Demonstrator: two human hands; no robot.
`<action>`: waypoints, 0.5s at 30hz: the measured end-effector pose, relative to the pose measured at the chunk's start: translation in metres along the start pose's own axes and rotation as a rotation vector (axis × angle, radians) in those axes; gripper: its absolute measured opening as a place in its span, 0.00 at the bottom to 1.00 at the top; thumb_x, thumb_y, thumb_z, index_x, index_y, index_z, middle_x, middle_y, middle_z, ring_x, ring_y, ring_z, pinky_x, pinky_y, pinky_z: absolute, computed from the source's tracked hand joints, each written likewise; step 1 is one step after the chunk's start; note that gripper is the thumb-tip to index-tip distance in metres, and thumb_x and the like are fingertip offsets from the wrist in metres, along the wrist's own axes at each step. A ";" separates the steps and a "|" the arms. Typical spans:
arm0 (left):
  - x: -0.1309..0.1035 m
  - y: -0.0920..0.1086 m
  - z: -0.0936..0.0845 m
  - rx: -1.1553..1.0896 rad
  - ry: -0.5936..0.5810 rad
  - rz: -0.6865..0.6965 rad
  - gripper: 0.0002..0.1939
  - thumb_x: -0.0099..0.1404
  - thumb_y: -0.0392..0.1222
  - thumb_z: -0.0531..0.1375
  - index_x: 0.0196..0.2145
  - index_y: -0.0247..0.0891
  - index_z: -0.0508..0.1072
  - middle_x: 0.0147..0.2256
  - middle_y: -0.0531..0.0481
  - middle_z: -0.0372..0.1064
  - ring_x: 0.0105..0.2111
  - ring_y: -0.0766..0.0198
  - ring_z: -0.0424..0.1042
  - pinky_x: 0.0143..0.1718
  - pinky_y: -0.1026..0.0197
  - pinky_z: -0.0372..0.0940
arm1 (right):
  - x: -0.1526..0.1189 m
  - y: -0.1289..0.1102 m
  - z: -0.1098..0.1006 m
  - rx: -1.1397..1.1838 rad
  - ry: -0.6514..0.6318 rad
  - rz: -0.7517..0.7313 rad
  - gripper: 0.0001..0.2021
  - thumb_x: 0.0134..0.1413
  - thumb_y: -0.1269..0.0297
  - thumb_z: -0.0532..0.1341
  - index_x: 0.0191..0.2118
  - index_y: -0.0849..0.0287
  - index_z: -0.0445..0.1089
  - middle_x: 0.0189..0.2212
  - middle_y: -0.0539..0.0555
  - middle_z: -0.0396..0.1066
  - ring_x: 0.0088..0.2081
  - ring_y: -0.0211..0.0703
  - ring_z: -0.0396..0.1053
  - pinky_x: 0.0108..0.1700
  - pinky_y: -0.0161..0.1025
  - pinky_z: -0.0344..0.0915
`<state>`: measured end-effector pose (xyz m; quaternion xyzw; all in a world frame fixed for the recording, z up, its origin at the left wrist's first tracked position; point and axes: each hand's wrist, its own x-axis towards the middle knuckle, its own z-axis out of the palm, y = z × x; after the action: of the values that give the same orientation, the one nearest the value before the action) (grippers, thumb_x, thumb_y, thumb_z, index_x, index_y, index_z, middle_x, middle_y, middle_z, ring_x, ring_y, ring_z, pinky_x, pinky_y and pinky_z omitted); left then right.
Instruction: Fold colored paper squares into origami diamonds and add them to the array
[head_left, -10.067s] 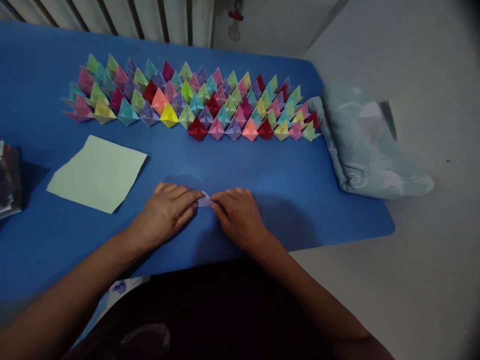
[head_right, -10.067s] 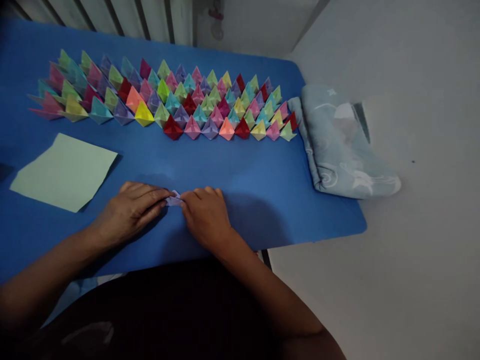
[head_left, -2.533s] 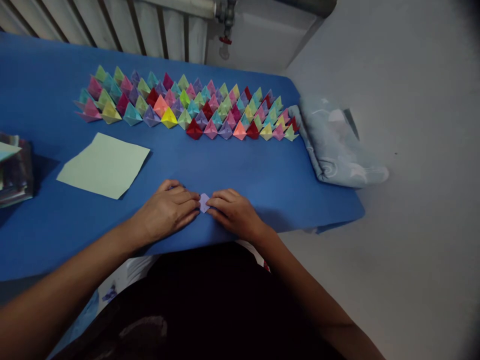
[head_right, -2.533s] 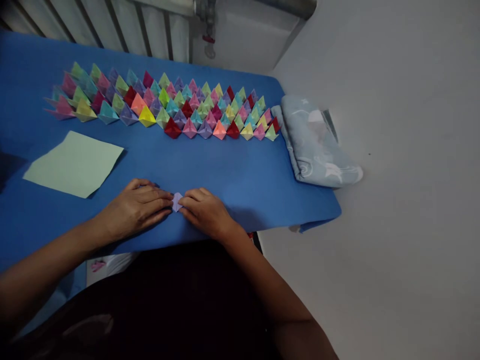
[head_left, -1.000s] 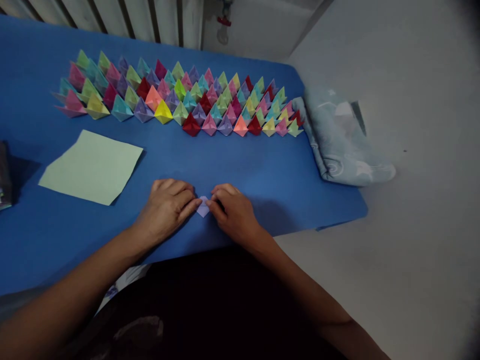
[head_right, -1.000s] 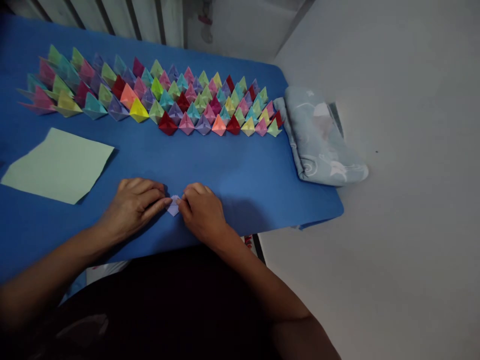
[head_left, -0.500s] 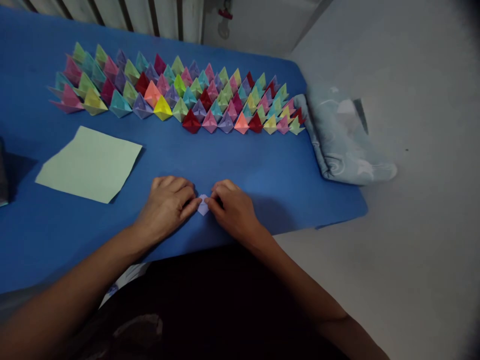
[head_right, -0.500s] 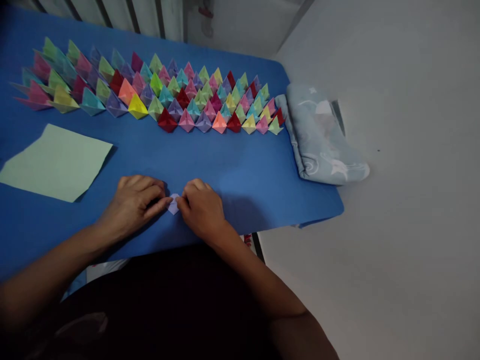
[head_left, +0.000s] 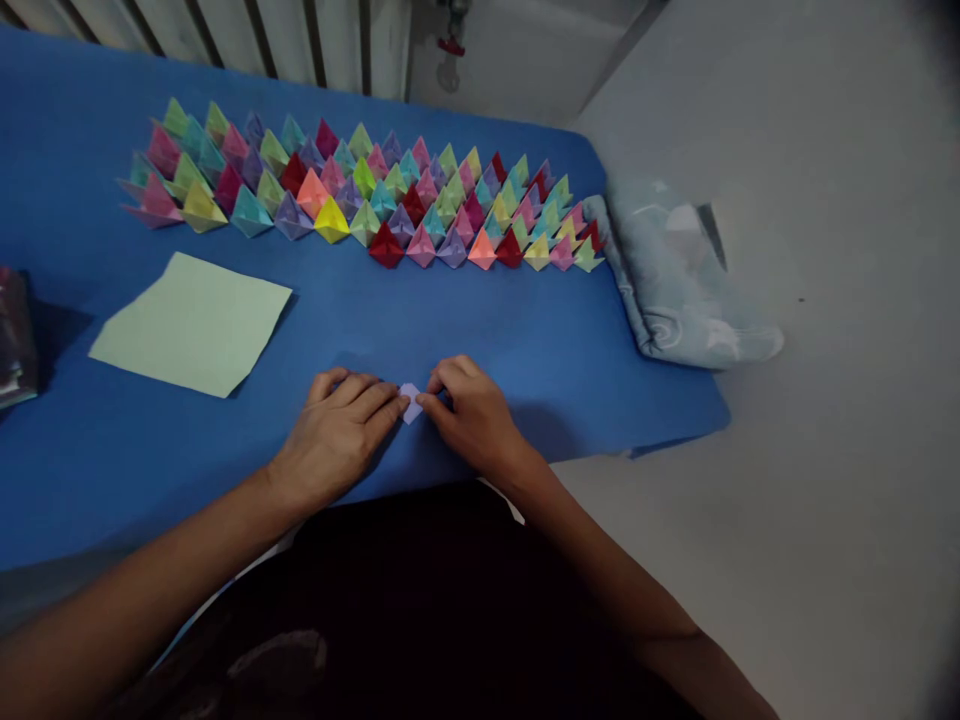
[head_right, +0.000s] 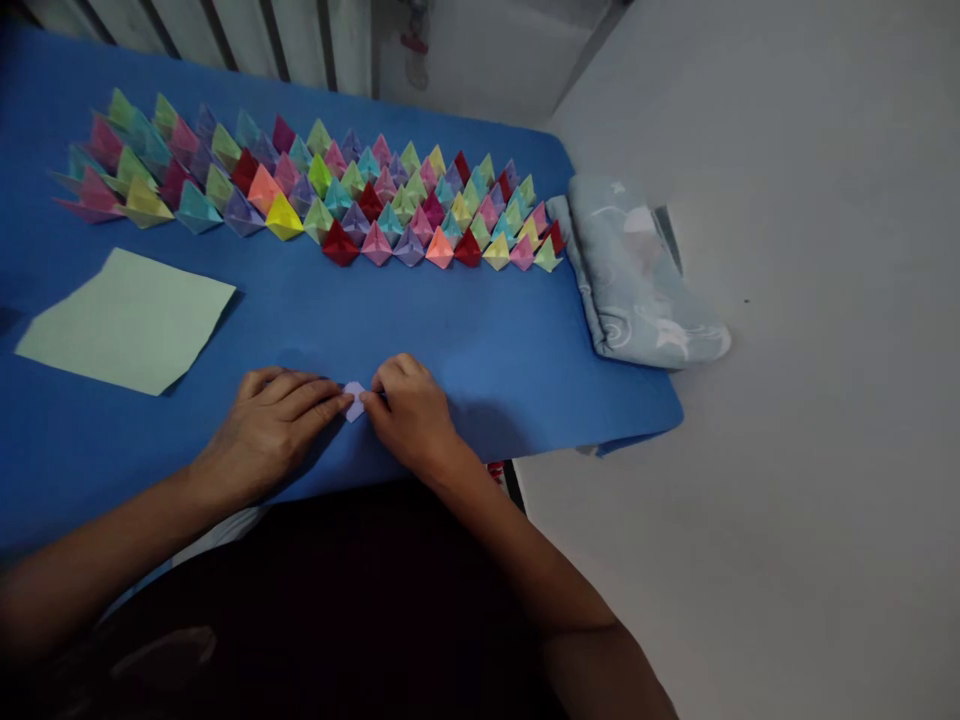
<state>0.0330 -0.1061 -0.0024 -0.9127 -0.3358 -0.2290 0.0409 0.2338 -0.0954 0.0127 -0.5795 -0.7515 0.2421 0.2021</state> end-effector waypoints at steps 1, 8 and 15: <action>0.000 0.000 0.000 0.007 -0.004 0.006 0.17 0.74 0.32 0.50 0.50 0.35 0.77 0.46 0.40 0.78 0.45 0.53 0.73 0.46 0.49 0.61 | 0.000 0.003 0.000 -0.008 0.011 -0.010 0.07 0.59 0.67 0.62 0.31 0.57 0.64 0.36 0.54 0.69 0.40 0.44 0.65 0.46 0.41 0.61; -0.002 -0.002 0.003 0.014 -0.010 0.016 0.18 0.73 0.32 0.49 0.50 0.34 0.77 0.46 0.39 0.77 0.44 0.52 0.72 0.46 0.48 0.62 | 0.000 0.004 -0.007 0.069 0.035 -0.021 0.06 0.52 0.75 0.60 0.30 0.56 0.64 0.33 0.52 0.70 0.39 0.43 0.66 0.49 0.43 0.60; -0.007 -0.006 0.005 0.022 0.005 0.021 0.17 0.74 0.33 0.50 0.50 0.37 0.77 0.47 0.41 0.77 0.45 0.54 0.73 0.48 0.48 0.62 | 0.005 -0.016 0.005 0.338 -0.046 0.008 0.04 0.56 0.72 0.56 0.32 0.56 0.64 0.29 0.47 0.67 0.32 0.37 0.63 0.37 0.35 0.59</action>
<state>0.0266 -0.1044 -0.0108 -0.9152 -0.3286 -0.2270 0.0544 0.2173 -0.0944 0.0184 -0.5347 -0.7021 0.3789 0.2785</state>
